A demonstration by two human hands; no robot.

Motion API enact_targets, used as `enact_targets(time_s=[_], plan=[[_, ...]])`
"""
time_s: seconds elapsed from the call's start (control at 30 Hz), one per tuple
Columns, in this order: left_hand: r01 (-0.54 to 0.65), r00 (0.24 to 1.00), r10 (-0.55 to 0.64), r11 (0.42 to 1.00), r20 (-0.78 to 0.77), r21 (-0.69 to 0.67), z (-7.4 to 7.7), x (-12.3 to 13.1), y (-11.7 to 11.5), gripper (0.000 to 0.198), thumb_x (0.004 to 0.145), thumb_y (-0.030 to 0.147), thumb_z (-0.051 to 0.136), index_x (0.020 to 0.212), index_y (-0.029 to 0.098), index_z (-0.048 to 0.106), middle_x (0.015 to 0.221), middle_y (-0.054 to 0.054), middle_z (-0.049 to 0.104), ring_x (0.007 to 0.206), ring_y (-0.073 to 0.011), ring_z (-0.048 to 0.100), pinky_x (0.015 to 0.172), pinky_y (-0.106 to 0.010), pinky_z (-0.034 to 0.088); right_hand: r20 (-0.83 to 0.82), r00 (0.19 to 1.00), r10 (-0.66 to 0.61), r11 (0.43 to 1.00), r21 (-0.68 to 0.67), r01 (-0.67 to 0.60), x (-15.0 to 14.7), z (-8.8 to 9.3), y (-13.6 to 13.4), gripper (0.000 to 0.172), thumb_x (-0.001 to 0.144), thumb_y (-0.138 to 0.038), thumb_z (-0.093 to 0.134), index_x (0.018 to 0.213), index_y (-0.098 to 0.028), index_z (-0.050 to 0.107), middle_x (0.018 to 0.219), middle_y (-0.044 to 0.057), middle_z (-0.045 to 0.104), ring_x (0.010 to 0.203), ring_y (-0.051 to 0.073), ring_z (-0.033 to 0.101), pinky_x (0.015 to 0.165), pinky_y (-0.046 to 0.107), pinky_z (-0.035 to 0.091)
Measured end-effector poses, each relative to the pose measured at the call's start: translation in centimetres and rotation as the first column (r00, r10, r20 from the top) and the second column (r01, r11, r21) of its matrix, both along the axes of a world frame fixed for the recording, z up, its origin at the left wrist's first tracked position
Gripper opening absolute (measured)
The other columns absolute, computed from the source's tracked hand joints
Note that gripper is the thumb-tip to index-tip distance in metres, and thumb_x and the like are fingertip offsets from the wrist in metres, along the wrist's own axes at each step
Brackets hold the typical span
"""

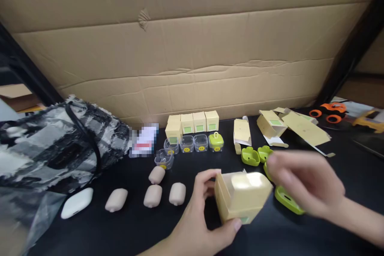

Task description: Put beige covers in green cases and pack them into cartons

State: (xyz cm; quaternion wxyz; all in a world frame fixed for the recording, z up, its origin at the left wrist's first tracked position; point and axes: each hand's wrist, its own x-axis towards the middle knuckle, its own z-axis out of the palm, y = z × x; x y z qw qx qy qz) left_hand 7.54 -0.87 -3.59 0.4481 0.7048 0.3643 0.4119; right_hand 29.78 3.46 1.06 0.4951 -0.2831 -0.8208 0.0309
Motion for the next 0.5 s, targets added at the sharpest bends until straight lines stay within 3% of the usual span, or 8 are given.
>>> enact_targets(time_s=[0.03, 0.07, 0.13, 0.23, 0.37, 0.5], plan=[[-0.001, 1.000, 0.002, 1.000, -0.023, 0.026, 0.0, 0.0, 0.0, 0.066, 0.071, 0.011, 0.063, 0.123, 0.031, 0.028, 0.123, -0.005, 0.053, 0.116, -0.0227, 0.053, 0.100, -0.040, 0.040, -0.071, 0.995, -0.069, 0.997, -0.032, 0.067, -0.1, 0.8, 1.0, 0.012, 0.096, -0.030, 0.043, 0.102, -0.028, 0.053, 0.070, -0.001, 0.063, 0.055, 0.014, 0.059, 0.057, 0.029, 0.048], [0.005, 0.999, -0.003, 0.999, -0.051, 0.041, -0.1, -0.1, 0.0, 0.065, 0.069, 0.010, 0.063, 0.120, 0.030, 0.028, 0.119, -0.005, 0.054, 0.112, -0.0228, 0.055, 0.098, -0.041, 0.041, -0.034, 0.994, -0.103, 0.991, -0.084, 0.100, -0.4, 1.5, 2.2, 0.014, 0.095, -0.028, 0.045, 0.106, -0.027, 0.054, 0.073, 0.000, 0.063, 0.062, 0.015, 0.062, 0.061, 0.029, 0.049], [0.037, 0.993, -0.032, 0.998, -0.113, 0.043, -0.2, -0.2, -0.1, 0.064, 0.068, 0.011, 0.063, 0.118, 0.029, 0.028, 0.116, -0.006, 0.054, 0.109, -0.0234, 0.056, 0.096, -0.041, 0.043, 0.214, 0.968, -0.135, 0.972, -0.159, 0.171, -1.2, 2.7, 4.8, 0.019, 0.095, -0.029, 0.044, 0.106, -0.023, 0.057, 0.083, 0.004, 0.064, 0.077, 0.018, 0.064, 0.073, 0.032, 0.050], [0.075, 0.984, -0.071, 0.997, -0.163, 0.021, 0.0, -0.2, -0.1, 0.067, 0.070, 0.013, 0.063, 0.123, 0.029, 0.025, 0.123, -0.008, 0.052, 0.116, -0.0247, 0.053, 0.099, -0.043, 0.041, 0.375, 0.920, -0.112, 0.961, -0.194, 0.196, -2.7, 2.9, 8.3, 0.016, 0.086, -0.031, 0.058, 0.096, -0.021, 0.065, 0.098, 0.007, 0.067, 0.093, 0.024, 0.063, 0.082, 0.037, 0.047], [0.076, 0.983, -0.079, 0.997, -0.163, -0.029, 0.4, -0.2, -0.1, 0.066, 0.073, 0.016, 0.066, 0.125, 0.029, 0.026, 0.129, -0.007, 0.052, 0.120, -0.0229, 0.051, 0.104, -0.042, 0.037, 0.452, 0.883, -0.130, 0.929, -0.255, 0.267, -4.2, 1.0, 10.2, 0.011, 0.083, -0.028, 0.062, 0.087, -0.019, 0.066, 0.084, 0.007, 0.070, 0.078, 0.023, 0.066, 0.073, 0.035, 0.048], [0.046, 0.988, -0.052, 0.998, -0.143, -0.045, 0.8, -0.2, -0.2, 0.062, 0.072, 0.021, 0.071, 0.116, 0.026, 0.028, 0.122, -0.008, 0.058, 0.117, -0.0231, 0.055, 0.101, -0.042, 0.040, 0.431, 0.893, -0.129, 0.910, -0.307, 0.280, -4.0, 0.0, 9.7, 0.016, 0.089, -0.031, 0.054, 0.086, -0.019, 0.064, 0.069, 0.002, 0.068, 0.060, 0.017, 0.062, 0.059, 0.028, 0.044]])
